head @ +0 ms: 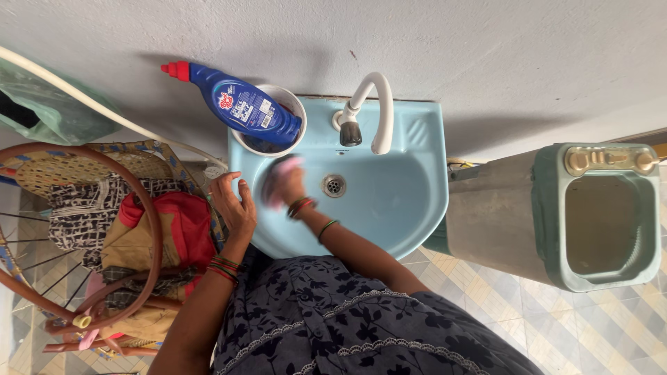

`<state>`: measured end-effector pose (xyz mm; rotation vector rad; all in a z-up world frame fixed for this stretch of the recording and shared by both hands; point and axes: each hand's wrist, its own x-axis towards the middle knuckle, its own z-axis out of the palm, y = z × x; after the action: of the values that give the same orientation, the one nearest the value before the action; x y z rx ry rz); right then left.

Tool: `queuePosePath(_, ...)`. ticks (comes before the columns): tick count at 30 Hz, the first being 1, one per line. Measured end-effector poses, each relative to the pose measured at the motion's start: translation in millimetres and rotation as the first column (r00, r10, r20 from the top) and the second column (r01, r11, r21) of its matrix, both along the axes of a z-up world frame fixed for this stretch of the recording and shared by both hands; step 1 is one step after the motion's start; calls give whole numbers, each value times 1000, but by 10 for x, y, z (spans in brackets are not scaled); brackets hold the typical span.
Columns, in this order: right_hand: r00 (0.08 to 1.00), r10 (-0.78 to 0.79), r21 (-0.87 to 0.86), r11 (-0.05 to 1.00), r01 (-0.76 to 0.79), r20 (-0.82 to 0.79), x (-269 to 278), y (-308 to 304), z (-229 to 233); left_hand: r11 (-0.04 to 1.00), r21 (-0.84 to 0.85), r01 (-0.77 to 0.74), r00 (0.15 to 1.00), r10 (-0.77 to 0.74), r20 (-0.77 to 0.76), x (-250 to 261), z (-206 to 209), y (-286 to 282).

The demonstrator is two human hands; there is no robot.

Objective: The person cleans a light blue sink using a pink cloth and a blue cleaning liquid. They wipe the sink basin and faucet, apply the cleaning liquid, and continue scrubbing the surface.

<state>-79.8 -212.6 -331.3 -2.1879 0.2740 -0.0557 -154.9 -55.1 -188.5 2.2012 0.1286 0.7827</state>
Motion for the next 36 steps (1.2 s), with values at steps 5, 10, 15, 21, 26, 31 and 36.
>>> queuePosePath(5, 841, 536, -160, 826, -541, -75, -531, 80, 487, 1000, -23, -2, 1000, 2, -16, 11, 24, 23)
queuePosePath(10, 651, 650, -125, 663, -738, -391, -719, -292, 928, 1000, 15, 4, 999, -5, 45, 18, 88, 20)
queuePosePath(15, 397, 810, 329, 551, -767, -432, -909, -1150, 1177, 1000, -19, 12, 1000, -12, -6, 7, 77, 25)
queuePosePath(21, 762, 137, -648, 445, -618, -633, -543, -2510, 1336, 999, -34, -14, 997, 11, -71, 1, 55, 7)
queuePosePath(26, 910, 38, -768, 523, -370, -412, -785, -2211, 1003, 999, -42, -1, 1000, 1, -10, -11, 46, 3)
queuePosePath(31, 429, 609, -240, 370, -898, -667, -1207, -1710, 1195, 999, -52, 3, 999, -5, -37, -26, 31, 8)
queuePosePath(36, 828, 203, -738, 378, -559, -523, -811, -2556, 1496, 997, -71, -10, 999, 12, 32, -94, 72, -6)
